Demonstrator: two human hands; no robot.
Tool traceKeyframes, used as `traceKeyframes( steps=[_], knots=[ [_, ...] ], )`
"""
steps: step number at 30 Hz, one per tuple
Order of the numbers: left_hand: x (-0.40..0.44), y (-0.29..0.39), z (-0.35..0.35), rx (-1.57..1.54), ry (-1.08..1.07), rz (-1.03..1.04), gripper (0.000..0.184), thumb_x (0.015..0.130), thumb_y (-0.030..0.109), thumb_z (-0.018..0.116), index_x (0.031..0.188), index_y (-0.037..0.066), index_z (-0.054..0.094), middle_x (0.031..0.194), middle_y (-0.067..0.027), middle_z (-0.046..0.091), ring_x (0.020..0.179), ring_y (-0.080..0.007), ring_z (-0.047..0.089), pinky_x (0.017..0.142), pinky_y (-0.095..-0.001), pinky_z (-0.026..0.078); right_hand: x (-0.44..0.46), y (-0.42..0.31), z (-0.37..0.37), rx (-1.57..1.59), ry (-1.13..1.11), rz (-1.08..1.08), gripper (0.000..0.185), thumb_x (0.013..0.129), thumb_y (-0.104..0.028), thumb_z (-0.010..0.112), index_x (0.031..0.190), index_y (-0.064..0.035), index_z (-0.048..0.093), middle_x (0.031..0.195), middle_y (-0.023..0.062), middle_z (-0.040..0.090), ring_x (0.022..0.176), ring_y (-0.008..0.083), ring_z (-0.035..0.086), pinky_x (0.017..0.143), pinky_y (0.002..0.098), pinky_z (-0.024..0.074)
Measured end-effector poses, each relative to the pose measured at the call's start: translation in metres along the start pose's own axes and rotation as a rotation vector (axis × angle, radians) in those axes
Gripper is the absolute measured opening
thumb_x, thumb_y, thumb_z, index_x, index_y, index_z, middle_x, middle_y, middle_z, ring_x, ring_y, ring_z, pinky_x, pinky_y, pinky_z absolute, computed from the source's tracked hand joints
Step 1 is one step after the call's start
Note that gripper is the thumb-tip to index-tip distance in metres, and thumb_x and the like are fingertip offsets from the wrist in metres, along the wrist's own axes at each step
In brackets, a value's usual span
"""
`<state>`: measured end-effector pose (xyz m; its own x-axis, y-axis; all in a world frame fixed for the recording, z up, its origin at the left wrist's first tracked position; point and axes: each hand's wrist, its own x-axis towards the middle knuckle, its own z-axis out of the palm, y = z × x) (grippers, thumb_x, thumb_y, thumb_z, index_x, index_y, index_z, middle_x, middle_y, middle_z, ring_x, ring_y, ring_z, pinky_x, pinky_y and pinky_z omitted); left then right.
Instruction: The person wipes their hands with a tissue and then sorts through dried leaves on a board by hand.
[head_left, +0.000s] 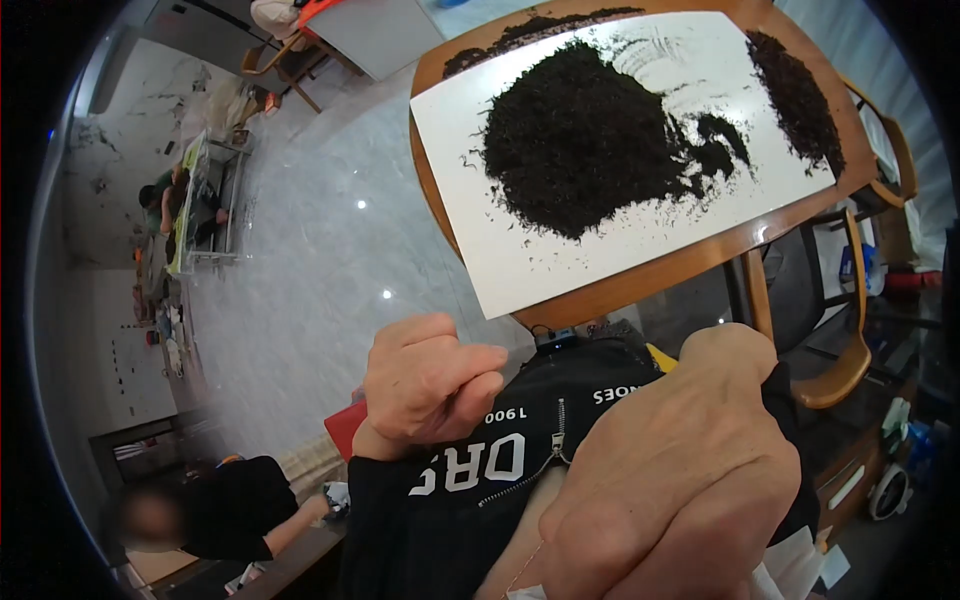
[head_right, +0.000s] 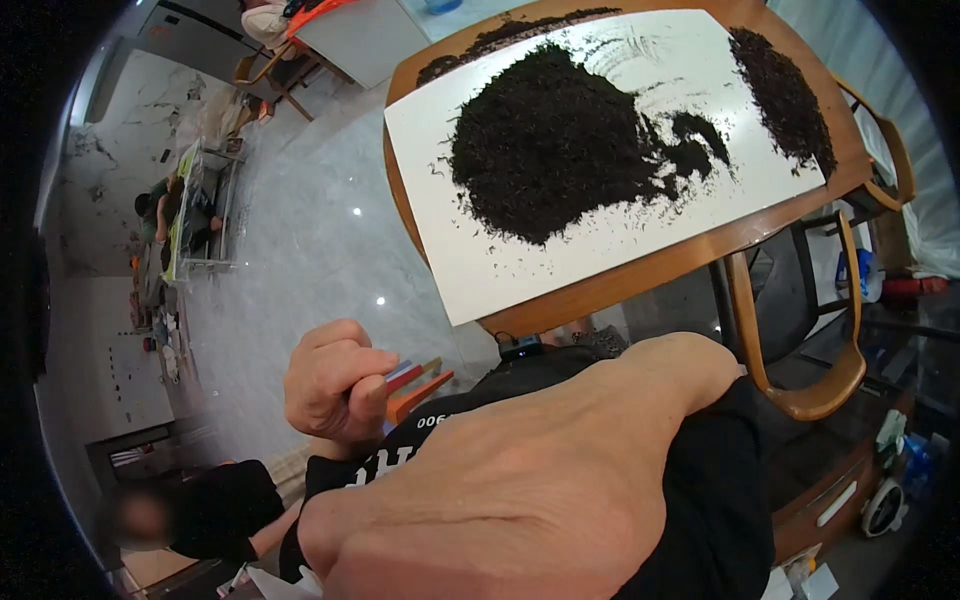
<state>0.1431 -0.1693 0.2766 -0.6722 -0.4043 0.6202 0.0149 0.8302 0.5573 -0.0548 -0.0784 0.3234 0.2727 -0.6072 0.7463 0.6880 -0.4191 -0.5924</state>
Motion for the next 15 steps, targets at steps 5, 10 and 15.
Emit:
traceKeyframes(
  steps=[5,10,15],
  knots=[
    [0.000,-0.007,0.014,-0.094,0.004,-0.022,0.002,0.078,0.002,0.068,0.080,0.003,0.068,0.058,-0.0020,0.051,0.046,-0.0144,0.037,0.042,-0.0264,0.032,-0.010,-0.002,0.001,-0.005,0.023,0.013,0.009,0.080,-0.004,0.064,0.073,-0.0031,0.059,0.076,0.0082,0.060,0.052,0.0232,0.048,0.048,0.0308,0.0428],
    [-0.002,-0.009,0.019,-0.123,0.003,-0.034,0.001,0.079,0.002,0.067,0.080,0.002,0.068,0.057,-0.0017,0.050,0.046,-0.0137,0.037,0.042,-0.0260,0.032,-0.017,-0.005,0.000,-0.007,0.025,0.030,0.009,0.079,-0.003,0.064,0.073,-0.0037,0.058,0.075,0.0072,0.060,0.052,0.0232,0.048,0.047,0.0308,0.0424],
    [-0.004,-0.009,0.020,-0.118,0.019,-0.044,0.002,0.078,0.001,0.067,0.080,0.002,0.068,0.056,-0.0016,0.049,0.046,-0.0133,0.037,0.042,-0.0254,0.032,-0.030,-0.005,0.013,0.033,0.022,0.038,0.009,0.078,-0.002,0.064,0.072,-0.0043,0.058,0.074,0.0062,0.059,0.051,0.0233,0.047,0.047,0.0309,0.0419]
  ],
)
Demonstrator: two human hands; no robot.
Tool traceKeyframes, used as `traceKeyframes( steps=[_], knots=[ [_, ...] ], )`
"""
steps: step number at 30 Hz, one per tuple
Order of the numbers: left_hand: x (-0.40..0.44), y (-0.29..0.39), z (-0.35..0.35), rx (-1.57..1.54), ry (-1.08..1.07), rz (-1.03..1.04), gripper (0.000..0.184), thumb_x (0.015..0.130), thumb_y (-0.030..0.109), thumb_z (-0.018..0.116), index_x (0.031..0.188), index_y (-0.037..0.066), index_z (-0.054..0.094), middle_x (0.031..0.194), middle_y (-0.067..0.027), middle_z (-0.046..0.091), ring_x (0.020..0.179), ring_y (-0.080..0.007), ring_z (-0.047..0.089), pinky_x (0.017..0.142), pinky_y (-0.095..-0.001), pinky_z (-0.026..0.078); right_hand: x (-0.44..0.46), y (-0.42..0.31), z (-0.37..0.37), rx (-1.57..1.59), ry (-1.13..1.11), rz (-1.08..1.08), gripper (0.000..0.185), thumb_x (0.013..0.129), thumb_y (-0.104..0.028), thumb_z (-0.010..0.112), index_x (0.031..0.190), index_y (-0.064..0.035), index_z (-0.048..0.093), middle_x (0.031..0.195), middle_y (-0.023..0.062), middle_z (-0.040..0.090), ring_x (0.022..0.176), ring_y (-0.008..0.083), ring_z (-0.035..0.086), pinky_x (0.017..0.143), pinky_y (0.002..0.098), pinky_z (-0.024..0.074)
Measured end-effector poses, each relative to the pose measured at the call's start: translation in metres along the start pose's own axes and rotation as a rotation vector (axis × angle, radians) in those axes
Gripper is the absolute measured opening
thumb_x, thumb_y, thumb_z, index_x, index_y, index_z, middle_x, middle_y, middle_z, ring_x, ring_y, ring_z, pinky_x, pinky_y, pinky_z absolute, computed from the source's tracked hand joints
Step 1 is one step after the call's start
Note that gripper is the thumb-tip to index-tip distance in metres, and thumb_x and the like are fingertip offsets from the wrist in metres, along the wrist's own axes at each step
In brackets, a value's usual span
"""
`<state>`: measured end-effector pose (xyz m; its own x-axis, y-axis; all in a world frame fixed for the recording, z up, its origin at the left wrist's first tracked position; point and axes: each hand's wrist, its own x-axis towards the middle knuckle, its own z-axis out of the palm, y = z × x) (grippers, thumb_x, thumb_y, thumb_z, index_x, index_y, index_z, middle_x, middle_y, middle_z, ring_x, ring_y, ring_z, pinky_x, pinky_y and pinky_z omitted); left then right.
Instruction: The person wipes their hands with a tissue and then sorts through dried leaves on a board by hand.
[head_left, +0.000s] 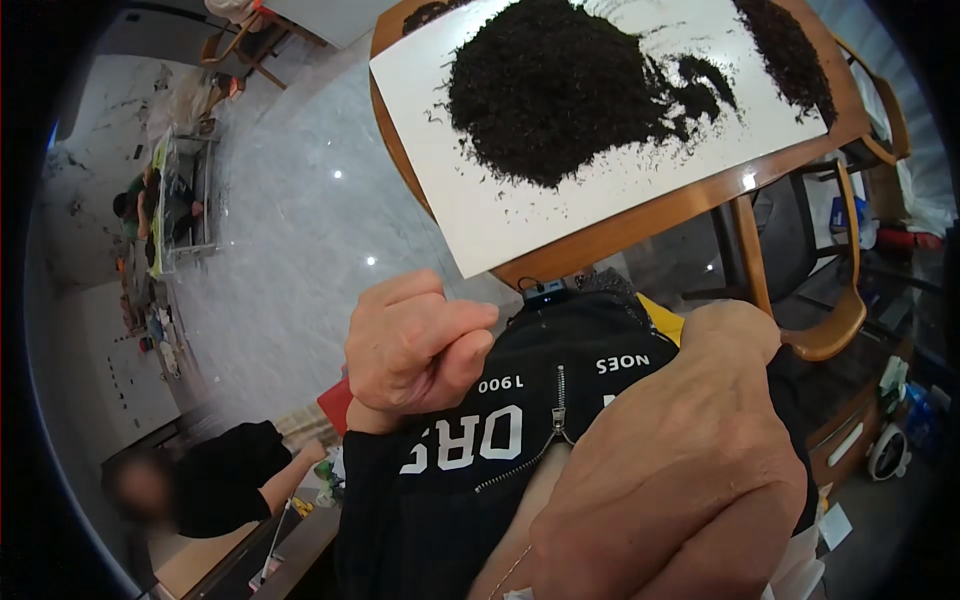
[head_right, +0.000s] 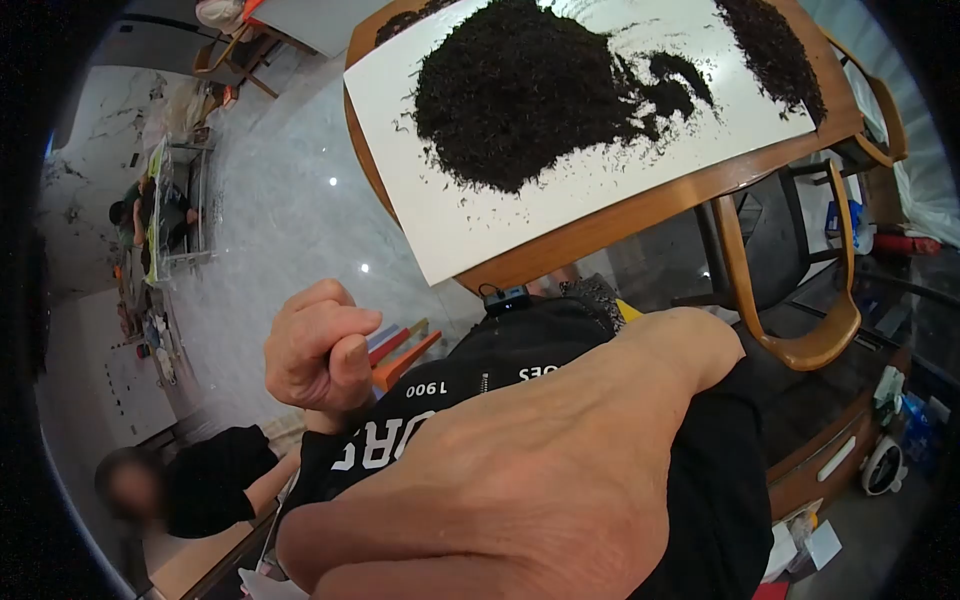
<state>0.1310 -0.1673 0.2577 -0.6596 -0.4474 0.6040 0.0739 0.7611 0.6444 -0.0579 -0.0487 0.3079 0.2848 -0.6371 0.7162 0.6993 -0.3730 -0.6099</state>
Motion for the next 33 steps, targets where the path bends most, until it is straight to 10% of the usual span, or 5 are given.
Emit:
traceKeyframes(
  steps=[33],
  knots=[
    [-0.014,-0.013,0.013,-0.140,-0.048,-0.074,0.011,0.077,-0.003,0.066,0.087,0.002,0.067,0.063,-0.0035,0.056,0.049,-0.0152,0.041,0.047,-0.0261,0.034,0.012,0.047,0.001,0.138,-0.020,-0.326,0.027,0.090,-0.004,0.061,0.064,0.0002,0.055,0.059,0.0108,0.051,0.036,0.0199,0.037,0.034,0.0290,0.0334]
  ],
)
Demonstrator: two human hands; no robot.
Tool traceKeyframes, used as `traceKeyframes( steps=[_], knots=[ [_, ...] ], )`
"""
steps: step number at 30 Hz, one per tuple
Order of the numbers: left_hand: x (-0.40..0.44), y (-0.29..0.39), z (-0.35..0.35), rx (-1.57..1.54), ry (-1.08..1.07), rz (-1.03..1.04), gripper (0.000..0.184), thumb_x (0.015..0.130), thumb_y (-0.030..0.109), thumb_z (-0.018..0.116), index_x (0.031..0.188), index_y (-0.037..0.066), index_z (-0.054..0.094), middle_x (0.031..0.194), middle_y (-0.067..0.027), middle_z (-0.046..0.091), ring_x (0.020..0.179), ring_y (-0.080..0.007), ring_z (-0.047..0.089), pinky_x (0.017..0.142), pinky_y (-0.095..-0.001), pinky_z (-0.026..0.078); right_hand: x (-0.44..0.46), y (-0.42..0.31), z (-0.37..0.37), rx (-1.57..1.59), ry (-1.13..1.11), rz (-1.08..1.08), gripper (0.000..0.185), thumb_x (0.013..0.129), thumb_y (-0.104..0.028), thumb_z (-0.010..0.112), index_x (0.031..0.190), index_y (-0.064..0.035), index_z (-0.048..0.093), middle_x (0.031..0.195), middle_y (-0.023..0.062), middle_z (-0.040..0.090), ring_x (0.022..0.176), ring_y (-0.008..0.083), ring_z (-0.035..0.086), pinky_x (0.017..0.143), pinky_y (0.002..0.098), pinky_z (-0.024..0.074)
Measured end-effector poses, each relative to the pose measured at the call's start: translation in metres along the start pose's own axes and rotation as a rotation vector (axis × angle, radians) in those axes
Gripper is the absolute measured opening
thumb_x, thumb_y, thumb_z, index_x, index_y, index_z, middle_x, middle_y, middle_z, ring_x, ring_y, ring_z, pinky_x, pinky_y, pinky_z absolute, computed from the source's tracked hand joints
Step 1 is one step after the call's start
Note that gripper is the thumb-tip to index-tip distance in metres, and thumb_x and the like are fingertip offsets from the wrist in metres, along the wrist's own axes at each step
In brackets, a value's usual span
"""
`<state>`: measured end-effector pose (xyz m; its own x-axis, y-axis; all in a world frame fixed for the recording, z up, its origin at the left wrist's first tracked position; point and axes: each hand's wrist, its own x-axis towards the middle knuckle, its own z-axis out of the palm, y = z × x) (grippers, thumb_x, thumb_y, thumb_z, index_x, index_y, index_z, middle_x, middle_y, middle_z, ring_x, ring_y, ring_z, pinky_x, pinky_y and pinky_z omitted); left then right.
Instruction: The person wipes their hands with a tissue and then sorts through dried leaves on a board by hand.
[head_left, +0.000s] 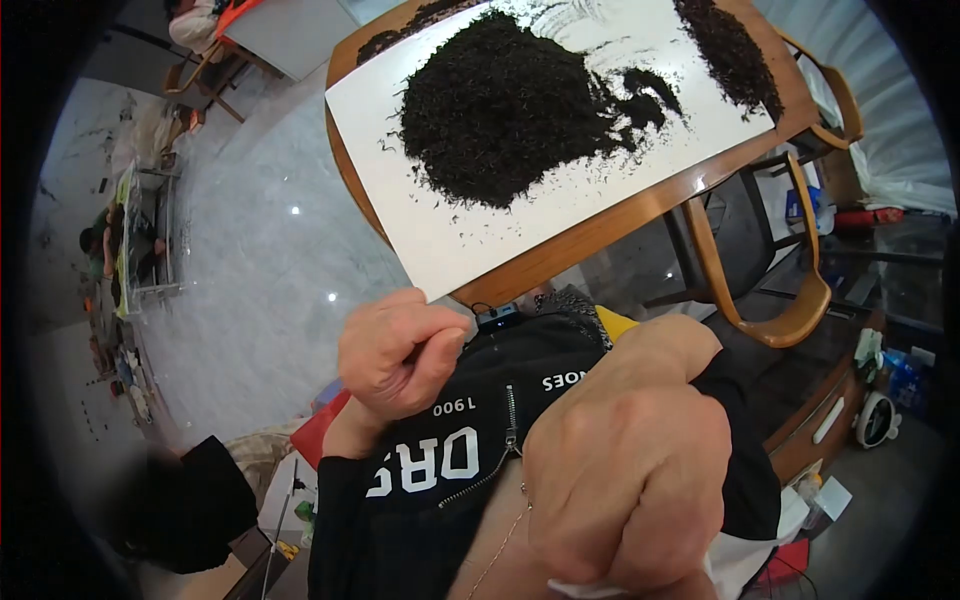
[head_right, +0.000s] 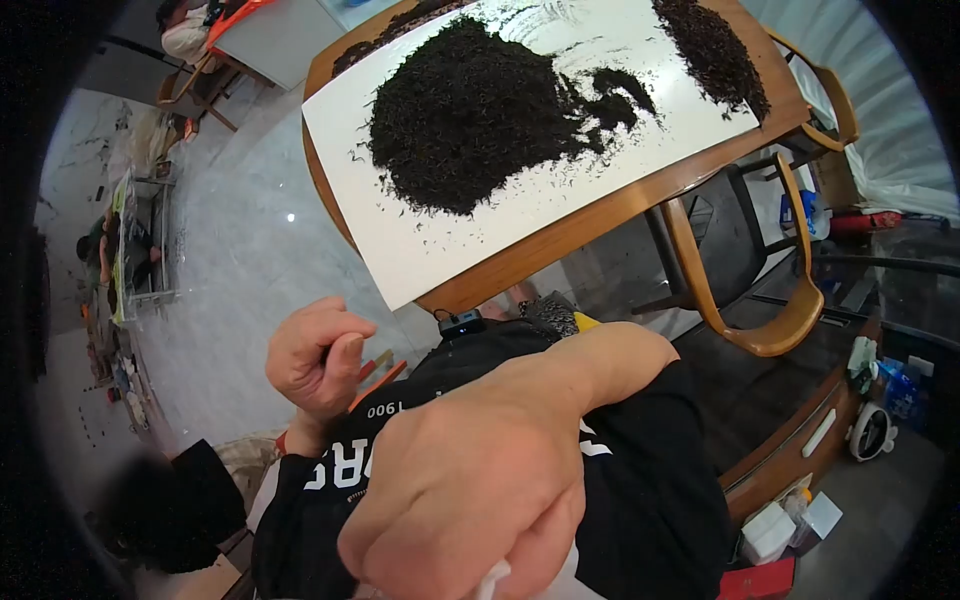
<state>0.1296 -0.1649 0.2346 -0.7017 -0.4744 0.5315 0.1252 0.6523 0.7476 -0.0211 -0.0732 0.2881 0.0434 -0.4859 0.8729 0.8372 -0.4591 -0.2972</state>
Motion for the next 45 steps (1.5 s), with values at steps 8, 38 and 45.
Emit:
traceKeyframes(
  steps=[8,38,45],
  knots=[
    [-0.011,0.000,0.000,-0.468,-0.027,-0.306,0.037,0.079,0.009,0.078,0.110,-0.003,0.062,0.068,-0.0032,0.059,0.052,-0.0100,0.045,0.049,-0.0241,0.037,-0.026,0.014,-0.051,-0.283,0.541,0.231,0.016,0.093,-0.015,0.053,0.098,-0.0009,0.060,0.093,0.0090,0.061,0.077,0.0139,0.053,0.070,0.0250,0.0446],
    [0.022,0.071,-0.026,-0.628,0.039,0.568,0.017,0.085,0.003,0.056,0.069,0.008,0.057,0.064,-0.0051,0.053,0.048,-0.0166,0.037,0.045,-0.0314,0.032,0.047,0.012,0.033,-0.055,0.336,0.245,0.020,0.096,-0.011,0.060,0.080,0.0013,0.064,0.088,0.0286,0.063,0.047,0.0221,0.051,0.043,0.0344,0.0474],
    [-0.016,0.109,-0.016,-0.390,0.208,0.204,0.025,0.081,-0.003,0.051,0.060,0.011,0.053,0.064,-0.0037,0.055,0.050,-0.0146,0.038,0.046,-0.0299,0.033,0.055,0.014,0.033,0.073,0.397,0.170,0.022,0.097,-0.011,0.059,0.079,0.0014,0.063,0.085,0.0268,0.062,0.047,0.0218,0.050,0.044,0.0351,0.0460]
  ],
)
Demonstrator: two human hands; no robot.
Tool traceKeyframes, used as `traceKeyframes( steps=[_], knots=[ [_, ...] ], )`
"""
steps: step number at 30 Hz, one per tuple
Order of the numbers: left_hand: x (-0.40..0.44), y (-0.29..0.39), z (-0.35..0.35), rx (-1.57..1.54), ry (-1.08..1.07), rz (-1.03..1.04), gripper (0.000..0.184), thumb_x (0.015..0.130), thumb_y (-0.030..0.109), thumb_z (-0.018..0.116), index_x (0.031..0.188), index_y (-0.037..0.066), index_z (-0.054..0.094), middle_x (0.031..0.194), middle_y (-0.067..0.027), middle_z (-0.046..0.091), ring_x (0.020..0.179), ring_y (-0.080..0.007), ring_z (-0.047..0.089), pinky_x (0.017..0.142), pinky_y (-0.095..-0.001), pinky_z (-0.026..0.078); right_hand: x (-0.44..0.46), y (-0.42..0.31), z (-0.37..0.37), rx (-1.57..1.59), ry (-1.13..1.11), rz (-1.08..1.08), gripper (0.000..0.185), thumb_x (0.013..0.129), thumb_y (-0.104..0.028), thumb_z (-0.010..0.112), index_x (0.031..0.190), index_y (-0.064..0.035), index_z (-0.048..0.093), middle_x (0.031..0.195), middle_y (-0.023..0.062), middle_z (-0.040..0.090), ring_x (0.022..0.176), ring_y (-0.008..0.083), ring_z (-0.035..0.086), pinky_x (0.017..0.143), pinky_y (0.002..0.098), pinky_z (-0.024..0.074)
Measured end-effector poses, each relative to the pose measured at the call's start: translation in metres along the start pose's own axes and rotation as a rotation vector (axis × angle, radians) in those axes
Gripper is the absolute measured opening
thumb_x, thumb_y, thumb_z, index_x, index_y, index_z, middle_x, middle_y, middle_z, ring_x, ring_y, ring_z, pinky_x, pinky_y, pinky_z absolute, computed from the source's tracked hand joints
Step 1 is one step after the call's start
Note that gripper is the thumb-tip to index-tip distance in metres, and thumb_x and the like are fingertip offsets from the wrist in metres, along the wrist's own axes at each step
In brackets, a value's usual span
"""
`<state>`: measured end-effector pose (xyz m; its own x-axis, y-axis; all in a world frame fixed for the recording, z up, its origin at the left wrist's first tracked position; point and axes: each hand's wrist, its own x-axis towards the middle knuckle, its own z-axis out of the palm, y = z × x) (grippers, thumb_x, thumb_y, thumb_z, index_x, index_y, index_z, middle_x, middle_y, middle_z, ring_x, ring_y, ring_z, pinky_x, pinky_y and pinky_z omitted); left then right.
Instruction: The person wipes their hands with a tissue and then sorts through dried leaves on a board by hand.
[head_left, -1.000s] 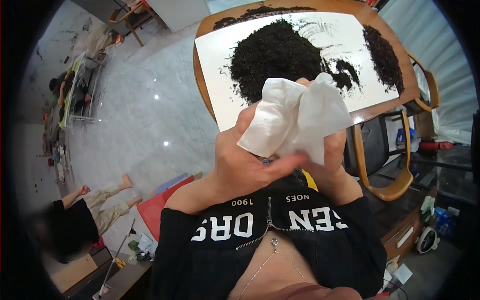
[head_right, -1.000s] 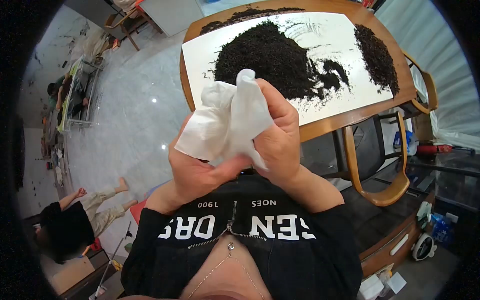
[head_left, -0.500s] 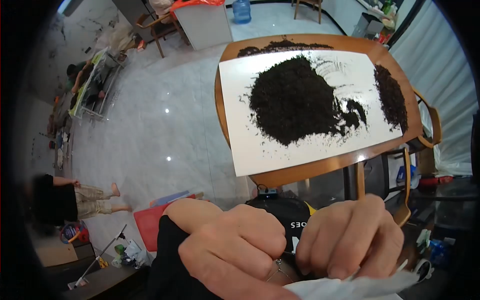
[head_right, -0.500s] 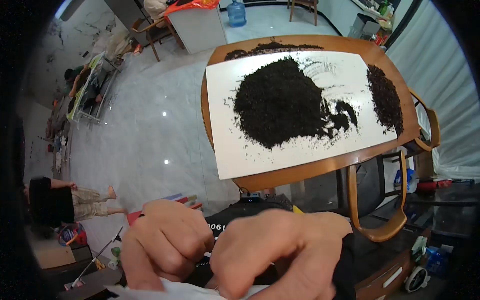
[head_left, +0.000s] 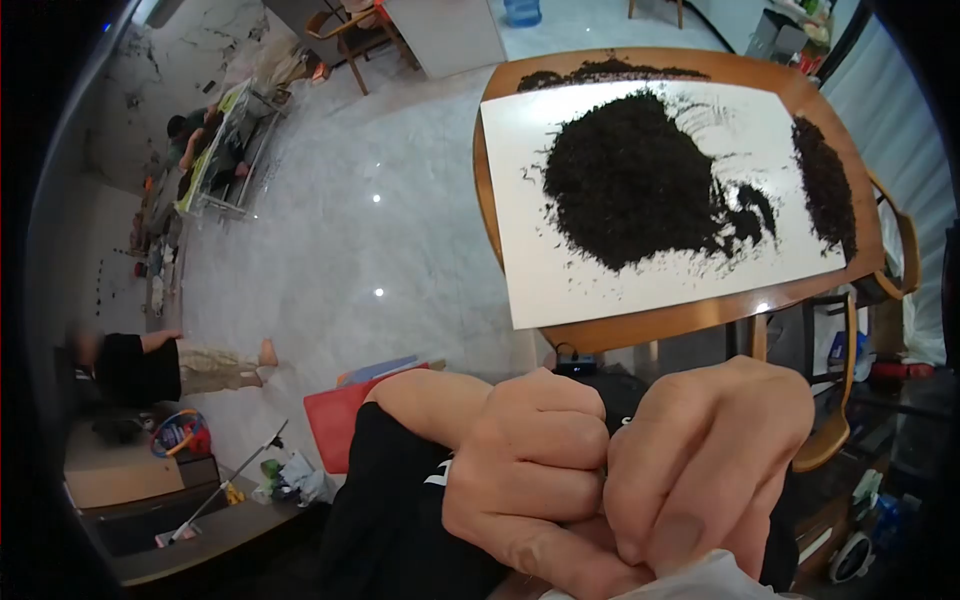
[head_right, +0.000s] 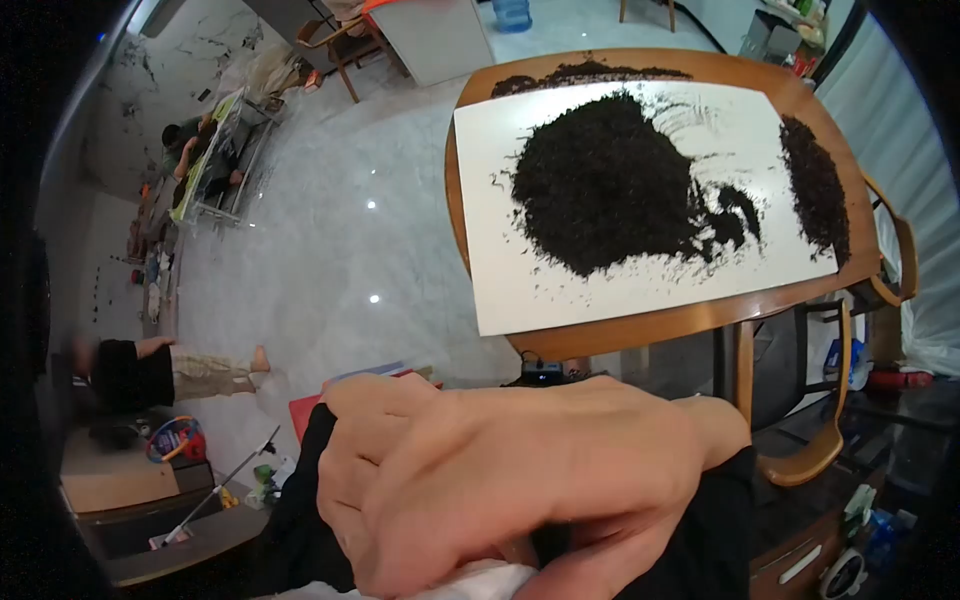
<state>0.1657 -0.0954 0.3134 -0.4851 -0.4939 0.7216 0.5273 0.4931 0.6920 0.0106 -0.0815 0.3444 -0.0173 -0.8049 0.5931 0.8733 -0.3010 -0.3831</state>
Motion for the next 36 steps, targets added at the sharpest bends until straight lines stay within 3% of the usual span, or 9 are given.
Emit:
traceKeyframes(
  steps=[7,8,12,27,32,36],
  knots=[
    [-0.004,0.010,0.013,0.692,0.261,-0.430,0.016,0.068,-0.002,0.052,0.056,0.008,0.050,0.063,-0.0047,0.054,0.047,-0.0163,0.036,0.044,-0.0299,0.034,0.003,0.000,-0.002,0.062,0.033,-0.070,0.023,0.097,-0.011,0.059,0.078,0.0014,0.062,0.082,0.0249,0.061,0.048,0.0216,0.048,0.045,0.0358,0.0446],
    [-0.002,0.005,0.012,0.689,0.262,-0.439,0.016,0.068,-0.002,0.052,0.056,0.008,0.050,0.063,-0.0047,0.054,0.047,-0.0163,0.036,0.044,-0.0299,0.034,0.005,0.002,-0.003,0.068,0.037,-0.073,0.023,0.097,-0.011,0.059,0.078,0.0014,0.062,0.082,0.0247,0.061,0.048,0.0216,0.048,0.046,0.0360,0.0444],
    [0.017,-0.037,0.000,0.355,0.079,0.273,0.010,0.085,0.008,0.064,0.076,0.006,0.059,0.073,-0.0075,0.054,0.046,-0.0214,0.040,0.046,-0.0312,0.038,0.007,0.007,-0.002,0.087,0.048,-0.083,0.024,0.097,-0.011,0.058,0.077,0.0015,0.062,0.080,0.0236,0.060,0.048,0.0214,0.047,0.046,0.0364,0.0436],
    [0.017,-0.046,-0.020,0.035,-0.270,0.144,0.021,0.079,0.004,0.051,0.058,0.002,0.052,0.061,-0.0116,0.051,0.047,-0.0230,0.042,0.042,-0.0355,0.041,0.003,0.011,-0.010,0.008,0.064,-0.130,0.026,0.097,-0.012,0.057,0.075,0.0016,0.060,0.074,0.0197,0.058,0.049,0.0209,0.044,0.049,0.0379,0.0405],
    [0.003,-0.043,-0.020,-0.002,-0.242,0.020,0.025,0.082,0.009,0.052,0.059,0.001,0.053,0.062,-0.0119,0.052,0.048,-0.0237,0.044,0.042,-0.0354,0.041,0.001,0.015,-0.007,0.036,0.045,-0.158,0.027,0.098,-0.012,0.057,0.074,0.0016,0.059,0.072,0.0184,0.057,0.049,0.0207,0.043,0.050,0.0385,0.0395],
    [-0.004,-0.047,-0.020,-0.035,-0.212,0.033,0.022,0.081,0.008,0.053,0.060,0.001,0.053,0.062,-0.0117,0.052,0.048,-0.0234,0.043,0.042,-0.0353,0.041,0.005,0.015,-0.010,0.047,-0.015,-0.175,0.028,0.098,-0.012,0.057,0.073,0.0016,0.059,0.070,0.0173,0.056,0.049,0.0205,0.042,0.050,0.0389,0.0387]
  ],
)
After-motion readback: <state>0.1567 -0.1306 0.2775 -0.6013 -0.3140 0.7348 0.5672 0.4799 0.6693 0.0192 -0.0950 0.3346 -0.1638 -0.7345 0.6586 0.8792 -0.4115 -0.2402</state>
